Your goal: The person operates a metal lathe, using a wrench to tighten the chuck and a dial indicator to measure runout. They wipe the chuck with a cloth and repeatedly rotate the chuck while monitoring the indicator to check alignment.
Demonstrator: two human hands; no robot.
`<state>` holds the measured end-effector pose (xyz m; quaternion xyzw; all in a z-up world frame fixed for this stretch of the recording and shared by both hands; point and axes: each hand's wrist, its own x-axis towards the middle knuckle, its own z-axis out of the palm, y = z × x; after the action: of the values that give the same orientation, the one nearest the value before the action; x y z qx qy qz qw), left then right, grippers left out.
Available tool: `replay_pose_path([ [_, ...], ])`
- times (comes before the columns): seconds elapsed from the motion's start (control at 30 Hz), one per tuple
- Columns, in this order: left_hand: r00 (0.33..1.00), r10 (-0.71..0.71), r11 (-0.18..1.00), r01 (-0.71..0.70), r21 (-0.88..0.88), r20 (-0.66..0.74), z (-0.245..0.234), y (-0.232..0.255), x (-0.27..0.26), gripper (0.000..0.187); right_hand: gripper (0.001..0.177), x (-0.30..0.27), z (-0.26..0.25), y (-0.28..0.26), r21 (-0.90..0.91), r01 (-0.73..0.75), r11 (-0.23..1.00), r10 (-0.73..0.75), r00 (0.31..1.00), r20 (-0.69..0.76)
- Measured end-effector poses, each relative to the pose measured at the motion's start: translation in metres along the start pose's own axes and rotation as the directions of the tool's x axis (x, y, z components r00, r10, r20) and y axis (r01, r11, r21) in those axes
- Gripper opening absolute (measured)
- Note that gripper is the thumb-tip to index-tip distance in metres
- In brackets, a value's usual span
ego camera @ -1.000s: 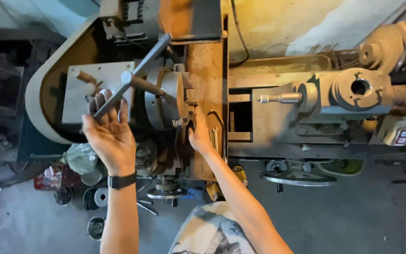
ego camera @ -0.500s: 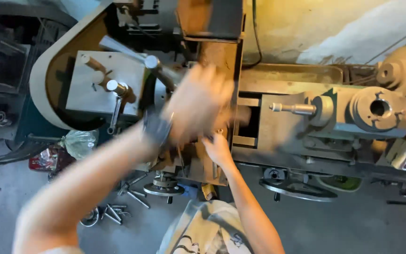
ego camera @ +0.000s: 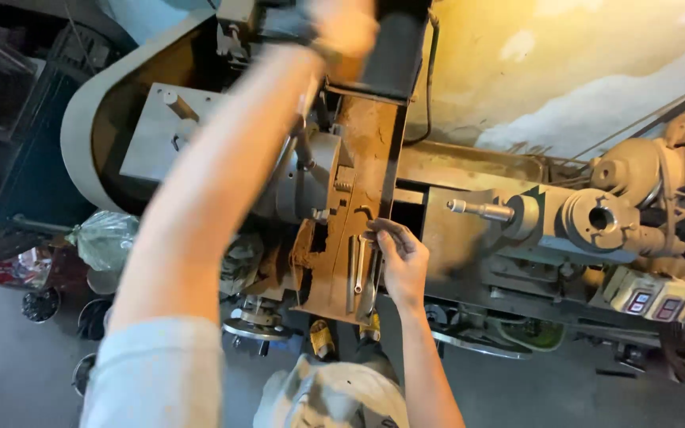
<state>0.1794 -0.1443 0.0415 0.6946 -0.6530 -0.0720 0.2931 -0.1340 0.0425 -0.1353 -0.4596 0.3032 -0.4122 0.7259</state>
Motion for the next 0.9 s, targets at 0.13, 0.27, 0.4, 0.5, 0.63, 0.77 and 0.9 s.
replay_pose_path([
  [0.13,0.913,0.382,0.741,-0.393,0.545,0.139,0.066,0.132,-0.104,0.028,0.022,0.003,0.002,0.014,0.006,0.052,0.999,-0.052,0.998,-0.037],
  [0.27,0.821,0.564,0.804,-0.571,0.166,0.09,-0.012,0.113,-0.278,0.037,0.024,0.016,0.009,0.02,-0.011,0.093,0.996,-0.093,0.992,-0.081],
  [0.4,0.991,0.018,0.983,0.006,0.181,-0.131,-0.08,-0.03,-0.264,0.031,0.024,0.034,0.023,0.023,-0.072,0.092,0.993,-0.097,0.993,-0.062],
  [0.5,0.778,0.286,0.911,-0.04,0.411,-0.559,-0.057,-0.131,-0.157,0.016,0.026,0.043,0.034,0.035,-0.169,0.175,0.97,-0.19,0.979,-0.08],
  [0.63,0.967,0.212,0.569,-0.238,0.787,0.139,0.045,-0.021,-0.036,0.029,0.042,0.028,0.065,0.018,-0.428,0.177,0.886,-0.216,0.976,-0.042],
  [0.77,0.912,0.395,0.761,-0.392,0.516,0.111,0.087,0.153,-0.128,0.049,0.061,0.014,0.085,0.019,-0.517,0.122,0.847,-0.147,0.989,-0.008],
  [0.9,0.848,0.523,0.773,-0.515,0.37,0.088,-0.009,0.088,-0.273,0.049,0.074,0.024,0.08,0.016,-0.562,0.119,0.819,-0.122,0.992,0.033],
])
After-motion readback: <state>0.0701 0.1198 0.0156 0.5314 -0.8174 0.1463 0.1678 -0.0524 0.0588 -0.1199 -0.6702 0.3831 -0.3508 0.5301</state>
